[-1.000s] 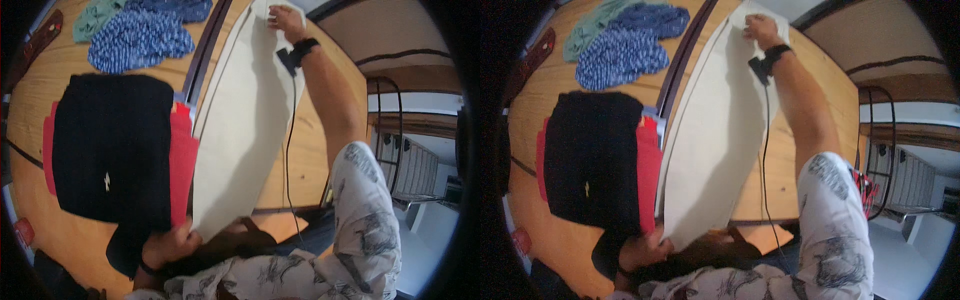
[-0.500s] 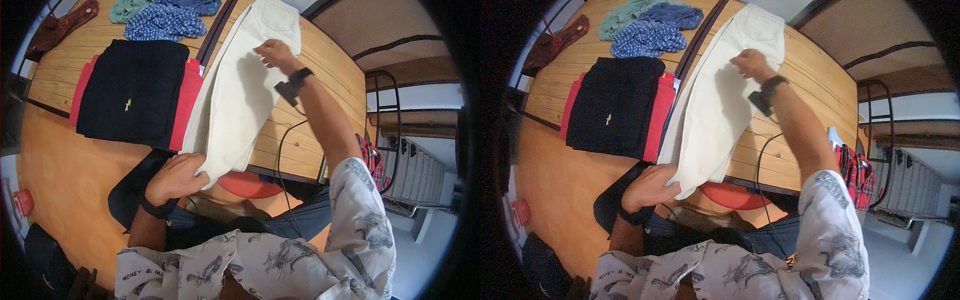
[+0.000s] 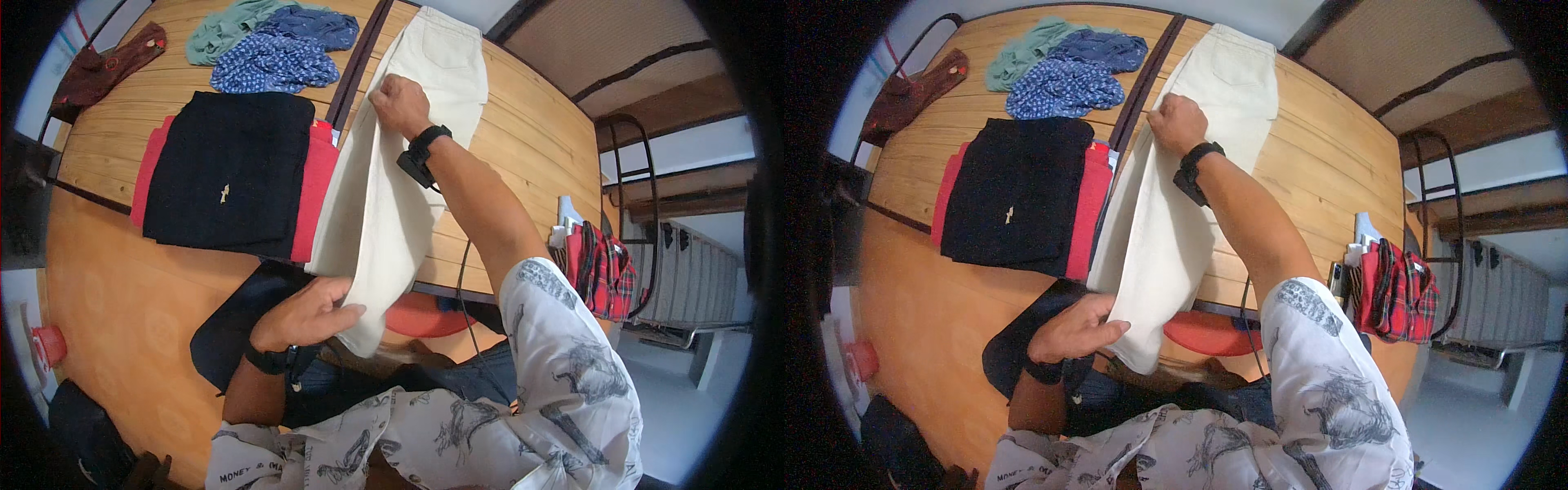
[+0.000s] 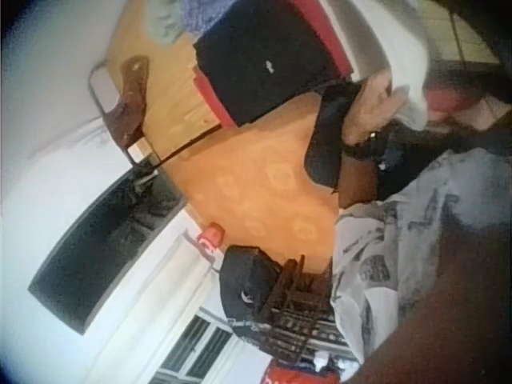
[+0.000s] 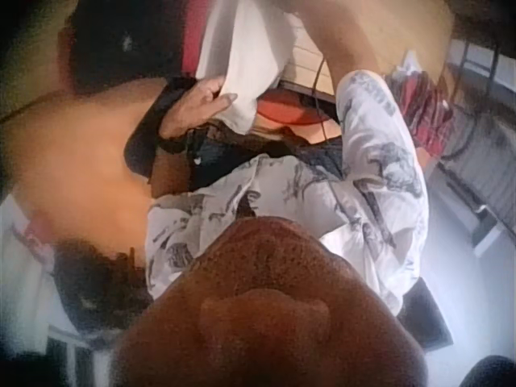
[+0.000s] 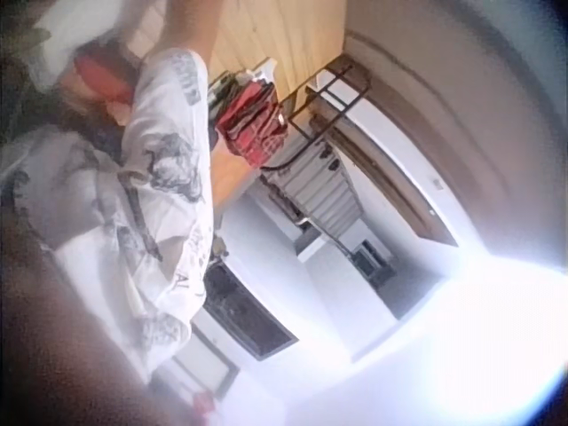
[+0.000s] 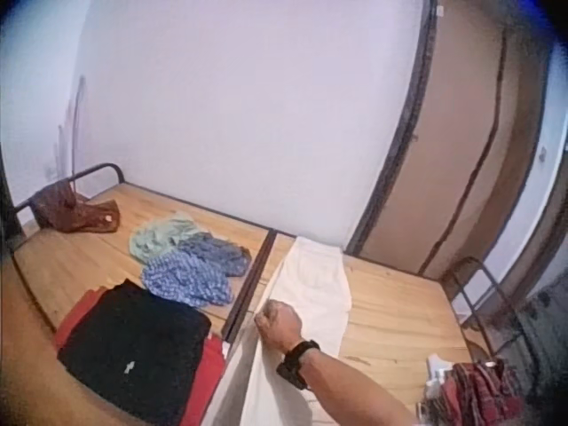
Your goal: Fold a red plaid shirt, a pair of light-colored pants, and other garments on a wooden table.
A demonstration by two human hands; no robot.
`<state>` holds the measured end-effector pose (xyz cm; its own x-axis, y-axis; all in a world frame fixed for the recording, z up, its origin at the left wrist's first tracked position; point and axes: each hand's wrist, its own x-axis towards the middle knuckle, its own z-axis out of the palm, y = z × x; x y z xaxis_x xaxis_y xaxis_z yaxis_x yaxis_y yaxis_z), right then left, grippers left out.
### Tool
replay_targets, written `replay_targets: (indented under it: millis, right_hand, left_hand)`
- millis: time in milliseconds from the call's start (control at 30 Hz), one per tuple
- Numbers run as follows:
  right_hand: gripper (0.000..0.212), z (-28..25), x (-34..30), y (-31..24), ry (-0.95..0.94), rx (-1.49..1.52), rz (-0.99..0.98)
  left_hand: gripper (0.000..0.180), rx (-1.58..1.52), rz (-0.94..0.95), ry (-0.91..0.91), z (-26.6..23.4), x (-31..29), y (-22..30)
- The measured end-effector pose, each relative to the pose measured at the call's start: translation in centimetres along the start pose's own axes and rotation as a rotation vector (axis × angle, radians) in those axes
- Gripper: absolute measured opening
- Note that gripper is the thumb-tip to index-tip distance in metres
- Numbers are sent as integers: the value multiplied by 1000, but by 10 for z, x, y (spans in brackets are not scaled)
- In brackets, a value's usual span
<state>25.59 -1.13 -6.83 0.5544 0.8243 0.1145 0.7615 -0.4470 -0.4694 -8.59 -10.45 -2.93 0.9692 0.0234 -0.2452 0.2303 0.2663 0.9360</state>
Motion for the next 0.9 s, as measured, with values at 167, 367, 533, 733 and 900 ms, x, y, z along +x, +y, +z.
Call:
replay_targets:
  millis: [167,367,533,733,900]
  right_hand:
    - [26,21,-5,1,208,125,-127]
    - [36,27,-9,26,-121,274,-181]
    - [37,-7,-20,56,-69,301,27]
    - [32,-53,-125,97,-325,436,318]
    - [33,-56,-228,88,-525,501,513]
  left_hand:
    - [29,-53,-79,76,0,-2,-4]
    - [33,579,-288,344,-9,-5,-11]
    - [33,581,-309,560,-20,-1,-43]
    - [34,673,-378,568,-22,6,-51]
    - [37,420,-150,527,-32,10,-78]
